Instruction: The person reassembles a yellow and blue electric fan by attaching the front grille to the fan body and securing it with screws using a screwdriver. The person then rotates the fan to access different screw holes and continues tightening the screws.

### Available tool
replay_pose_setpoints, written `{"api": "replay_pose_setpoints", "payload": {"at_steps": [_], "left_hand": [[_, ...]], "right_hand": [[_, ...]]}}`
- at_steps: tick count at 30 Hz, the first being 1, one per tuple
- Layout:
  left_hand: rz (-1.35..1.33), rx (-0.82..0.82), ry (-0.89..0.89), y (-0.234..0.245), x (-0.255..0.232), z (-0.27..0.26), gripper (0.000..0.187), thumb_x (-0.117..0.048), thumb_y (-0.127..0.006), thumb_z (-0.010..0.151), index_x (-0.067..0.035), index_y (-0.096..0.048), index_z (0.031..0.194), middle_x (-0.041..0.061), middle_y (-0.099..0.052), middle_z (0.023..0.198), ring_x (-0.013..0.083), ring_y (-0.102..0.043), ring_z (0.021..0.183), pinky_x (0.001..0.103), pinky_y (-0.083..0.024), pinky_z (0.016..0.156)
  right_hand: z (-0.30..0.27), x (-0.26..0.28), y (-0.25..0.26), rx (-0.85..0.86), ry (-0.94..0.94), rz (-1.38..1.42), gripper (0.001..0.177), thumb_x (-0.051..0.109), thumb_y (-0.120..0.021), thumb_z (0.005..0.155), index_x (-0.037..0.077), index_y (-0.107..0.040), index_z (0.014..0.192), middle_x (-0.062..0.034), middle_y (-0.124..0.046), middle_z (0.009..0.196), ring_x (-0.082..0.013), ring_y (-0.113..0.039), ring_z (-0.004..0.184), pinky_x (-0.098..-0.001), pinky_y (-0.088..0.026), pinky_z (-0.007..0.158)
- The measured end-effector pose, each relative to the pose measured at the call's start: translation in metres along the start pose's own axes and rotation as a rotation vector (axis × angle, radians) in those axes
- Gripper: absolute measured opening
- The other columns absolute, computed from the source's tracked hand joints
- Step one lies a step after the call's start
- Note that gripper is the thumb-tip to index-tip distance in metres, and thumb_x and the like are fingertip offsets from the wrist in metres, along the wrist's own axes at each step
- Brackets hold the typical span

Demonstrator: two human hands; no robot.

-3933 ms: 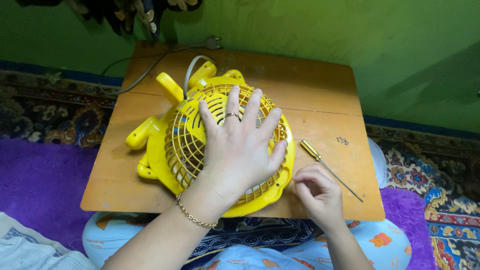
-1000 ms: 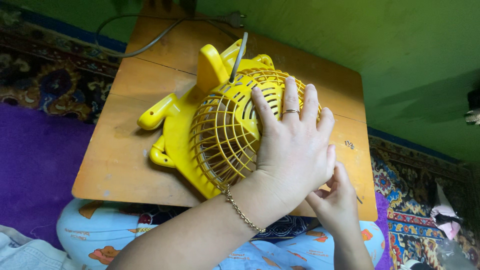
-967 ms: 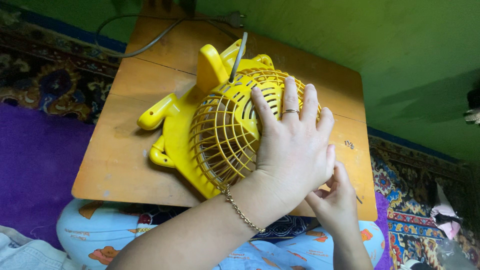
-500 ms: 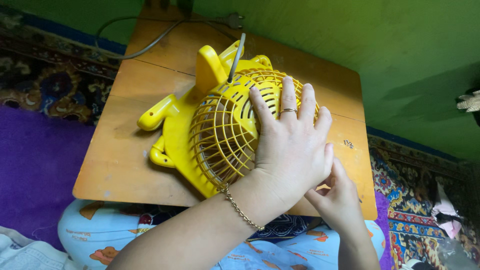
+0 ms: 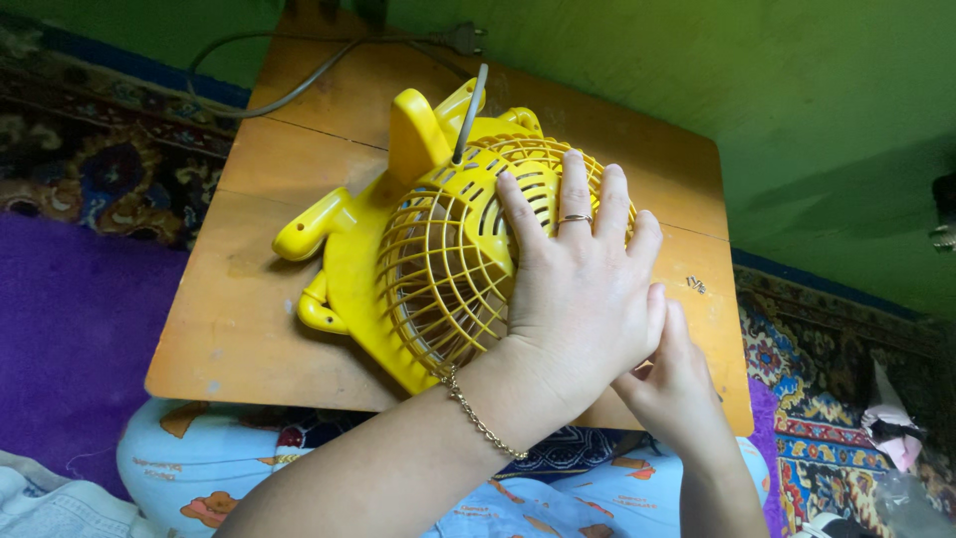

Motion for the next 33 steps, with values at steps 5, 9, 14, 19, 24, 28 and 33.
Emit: {"api": "replay_pose_setpoints", "payload": {"at_steps": [5,9,14,19,24,28,33], "left_hand": [[0.004,-0.004,-0.009,-0.001,0.0,-0.001,0.061,-0.052,-0.062,0.082,-0.018,-0.062,0.131,0.017,-0.047,0.15,0.0447,-0.032,0.144,0.083,-0.02,0.105],[0.018,-0.013,0.0,0.001,0.0,0.001,0.062,-0.053,-0.061,0.082,-0.018,-0.061,0.133,0.016,-0.047,0.15,0.0443,-0.032,0.144,0.083,-0.02,0.105],[0.022,0.029,-0.007,0.002,-0.002,0.002,0.062,-0.053,-0.06,0.081,-0.018,-0.06,0.132,0.016,-0.045,0.15,0.0436,-0.031,0.143,0.083,-0.02,0.103],[0.041,0.028,-0.017,0.006,0.0,-0.001,0.059,-0.052,-0.06,0.084,-0.018,-0.061,0.131,0.016,-0.046,0.151,0.0436,-0.032,0.144,0.083,-0.02,0.104],[0.058,-0.011,-0.038,0.007,-0.001,-0.001,0.056,-0.052,-0.06,0.083,-0.019,-0.063,0.128,0.017,-0.047,0.149,0.0449,-0.035,0.141,0.084,-0.02,0.101],[0.042,-0.032,-0.036,0.008,-0.003,-0.002,0.053,-0.05,-0.06,0.084,-0.02,-0.065,0.128,0.018,-0.049,0.148,0.0449,-0.036,0.141,0.084,-0.019,0.103],[0.017,-0.046,-0.067,0.007,-0.004,-0.003,0.051,-0.047,-0.06,0.087,-0.019,-0.066,0.128,0.02,-0.049,0.148,0.0474,-0.037,0.141,0.075,-0.021,0.111]], "right_hand": [[-0.002,0.008,0.0,-0.012,-0.012,-0.012,0.074,0.009,-0.078,0.072,0.002,-0.042,0.136,-0.0157,-0.068,0.097,-0.0241,-0.072,0.074,-0.0352,-0.058,0.06],[-0.001,-0.005,-0.005,0.003,-0.041,-0.037,0.076,0.007,-0.078,0.073,0.003,-0.04,0.138,-0.0168,-0.068,0.096,-0.0257,-0.071,0.074,-0.0355,-0.057,0.062],[0.006,-0.044,0.009,0.014,0.083,0.361,0.062,0.007,-0.074,0.085,0.001,-0.044,0.139,-0.0128,-0.072,0.106,-0.019,-0.069,0.09,-0.0331,-0.056,0.071],[0.034,-0.096,0.037,-0.322,0.007,0.088,0.031,0.009,-0.069,0.095,0.003,-0.063,0.124,-0.0093,-0.07,0.116,-0.0187,-0.068,0.101,-0.0339,-0.057,0.079],[0.056,-0.089,-0.009,-0.349,0.469,-0.401,0.036,0.008,-0.073,0.083,0.001,-0.065,0.118,-0.0215,-0.068,0.107,-0.0401,-0.065,0.1,-0.0483,-0.053,0.089],[0.06,-0.072,-0.01,-0.267,0.328,-0.281,0.032,0.006,-0.071,0.087,0.002,-0.066,0.119,-0.0204,-0.069,0.104,-0.0386,-0.066,0.096,-0.0472,-0.054,0.086],[0.014,-0.013,0.081,-0.401,0.508,0.022,0.033,-0.004,-0.068,0.092,0.002,-0.065,0.125,-0.0143,-0.069,0.12,-0.0241,-0.068,0.107,-0.0324,-0.053,0.092]]}}
Point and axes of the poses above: each hand's wrist, its own z-axis towards the middle knuckle, its own y-axis out of the back of the hand, x = y × z, the point moved 6 cm from there along z, towards the middle knuckle
